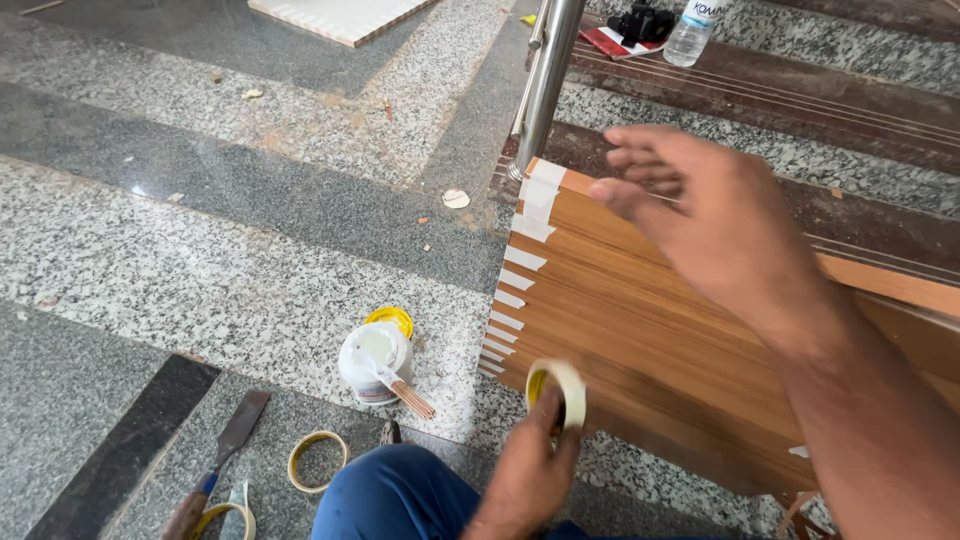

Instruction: The person applies masking tape to the edges of a wooden board, then spreads white adhesive along the edge with a small stick. They press a thin brown edge-banding strip onto the adhesive and smooth it down, repeating the process along the board's edge.

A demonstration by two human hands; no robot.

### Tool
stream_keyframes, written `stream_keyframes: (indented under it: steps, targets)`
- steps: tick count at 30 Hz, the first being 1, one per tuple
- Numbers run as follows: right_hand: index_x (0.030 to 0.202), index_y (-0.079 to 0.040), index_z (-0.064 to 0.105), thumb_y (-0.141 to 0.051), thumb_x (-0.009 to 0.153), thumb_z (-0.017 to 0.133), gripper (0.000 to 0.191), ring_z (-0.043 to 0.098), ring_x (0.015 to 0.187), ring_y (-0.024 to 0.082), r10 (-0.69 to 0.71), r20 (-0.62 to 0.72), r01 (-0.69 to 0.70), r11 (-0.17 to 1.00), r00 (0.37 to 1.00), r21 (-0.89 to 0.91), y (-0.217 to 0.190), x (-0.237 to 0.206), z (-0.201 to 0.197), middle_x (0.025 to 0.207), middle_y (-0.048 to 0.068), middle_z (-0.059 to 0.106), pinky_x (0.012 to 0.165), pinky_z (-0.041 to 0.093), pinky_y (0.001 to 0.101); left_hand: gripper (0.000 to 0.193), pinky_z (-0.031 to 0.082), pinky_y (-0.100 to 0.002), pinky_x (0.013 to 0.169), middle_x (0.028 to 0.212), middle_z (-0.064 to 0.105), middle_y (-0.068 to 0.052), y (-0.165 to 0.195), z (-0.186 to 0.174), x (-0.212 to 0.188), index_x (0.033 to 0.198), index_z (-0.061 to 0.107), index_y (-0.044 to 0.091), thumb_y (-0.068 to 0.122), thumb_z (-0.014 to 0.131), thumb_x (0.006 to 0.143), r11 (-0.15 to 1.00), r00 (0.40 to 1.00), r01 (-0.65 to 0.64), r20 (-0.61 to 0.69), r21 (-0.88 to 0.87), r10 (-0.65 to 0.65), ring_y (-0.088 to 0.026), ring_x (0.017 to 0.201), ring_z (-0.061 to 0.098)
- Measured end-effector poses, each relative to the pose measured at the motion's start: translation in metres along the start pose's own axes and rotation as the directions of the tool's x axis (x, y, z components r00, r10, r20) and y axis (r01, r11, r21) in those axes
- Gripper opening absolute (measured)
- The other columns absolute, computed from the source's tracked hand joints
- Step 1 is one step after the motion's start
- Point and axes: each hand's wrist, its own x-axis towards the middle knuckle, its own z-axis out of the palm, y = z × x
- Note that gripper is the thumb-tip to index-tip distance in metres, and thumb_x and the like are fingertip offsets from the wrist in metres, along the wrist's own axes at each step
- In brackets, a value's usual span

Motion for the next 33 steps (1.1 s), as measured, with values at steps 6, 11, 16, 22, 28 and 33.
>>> stream_keyframes:
  steps: [6, 11, 16, 22, 28, 33]
  targets:
    - [0.109, -0.022, 0.077, -0.047, 0.087, 0.067, 0.035, 0.031, 0.15, 0.04, -0.569, 0.064, 0.555, 0.76, 0.82, -0.339, 0.024, -0.04, 0.004, 0.151, 0.017, 0.057, 0.112, 0.025, 0.0649, 0.017, 0.054, -0.039, 0.088, 0.102, 0.072, -0.015, 0.088, -0.05, 0.021, 0.11, 0.073, 0.006, 0.011, 0.058, 0.103, 0.935, 0.936, -0.351, 0.002, 0.06, 0.351, -0.029, 0.098, 0.07]
    - [0.088, -0.006, 0.077, -0.028, 0.095, 0.069, 0.024, 0.035, 0.155, 0.036, -0.243, 0.054, 0.239, 0.968, 0.969, 0.074, 0.028, -0.034, 0.008, 0.15, 0.014, 0.062, 0.12, 0.029, 0.0587, 0.014, 0.053, -0.041, 0.088, 0.097, 0.074, -0.01, 0.125, -0.044, 0.035, 0.103, 0.072, 0.006, 0.016, 0.062, 0.102, 0.92, 0.923, -0.375, -0.048, 0.116, 0.382, -0.027, 0.097, 0.07]
    - [0.097, -0.005, 0.072, -0.023, 0.098, 0.064, 0.02, 0.065, 0.115, 0.027, -0.051, 0.116, -0.005, 0.899, 0.992, 0.439, 0.022, -0.019, -0.003, 0.135, 0.012, 0.064, 0.099, 0.059, 0.0429, 0.012, 0.046, -0.043, 0.096, 0.091, 0.075, -0.006, 0.126, -0.045, 0.032, 0.101, 0.07, 0.008, 0.019, 0.066, 0.098, 0.859, 0.871, -0.449, -0.092, 0.245, 0.482, -0.026, 0.093, 0.068]
    - [0.12, -0.012, 0.065, -0.024, 0.096, 0.064, 0.027, 0.067, 0.116, 0.019, -0.017, 0.176, -0.085, 0.827, 0.984, 0.556, 0.022, -0.013, -0.005, 0.124, 0.014, 0.068, 0.1, 0.059, 0.0376, 0.016, 0.042, -0.043, 0.098, 0.09, 0.076, -0.003, 0.128, -0.048, 0.038, 0.103, 0.067, 0.008, 0.023, 0.064, 0.102, 0.843, 0.862, -0.469, -0.073, 0.265, 0.502, -0.023, 0.096, 0.071]
    - [0.112, -0.009, 0.068, -0.025, 0.093, 0.069, 0.025, 0.066, 0.109, 0.016, 0.009, 0.084, -0.049, 0.866, 0.996, 0.497, 0.023, -0.004, -0.005, 0.121, 0.01, 0.069, 0.091, 0.057, 0.0335, 0.019, 0.049, -0.042, 0.095, 0.085, 0.072, -0.008, 0.144, -0.049, 0.038, 0.099, 0.066, 0.004, 0.023, 0.063, 0.101, 0.734, 0.759, -0.627, -0.005, 0.263, 0.65, -0.021, 0.091, 0.07]
    - [0.106, -0.008, 0.069, -0.024, 0.09, 0.073, 0.024, 0.065, 0.095, 0.014, 0.331, 0.174, -0.371, 0.755, 0.927, 0.541, 0.02, 0.027, -0.011, 0.105, 0.007, 0.07, 0.08, 0.055, 0.0292, 0.026, 0.052, -0.032, 0.052, 0.06, 0.07, -0.005, 0.153, -0.05, 0.055, 0.094, 0.072, 0.007, 0.029, 0.059, 0.099, 0.993, 0.989, -0.05, -0.136, 0.111, 0.065, -0.014, 0.053, 0.068]
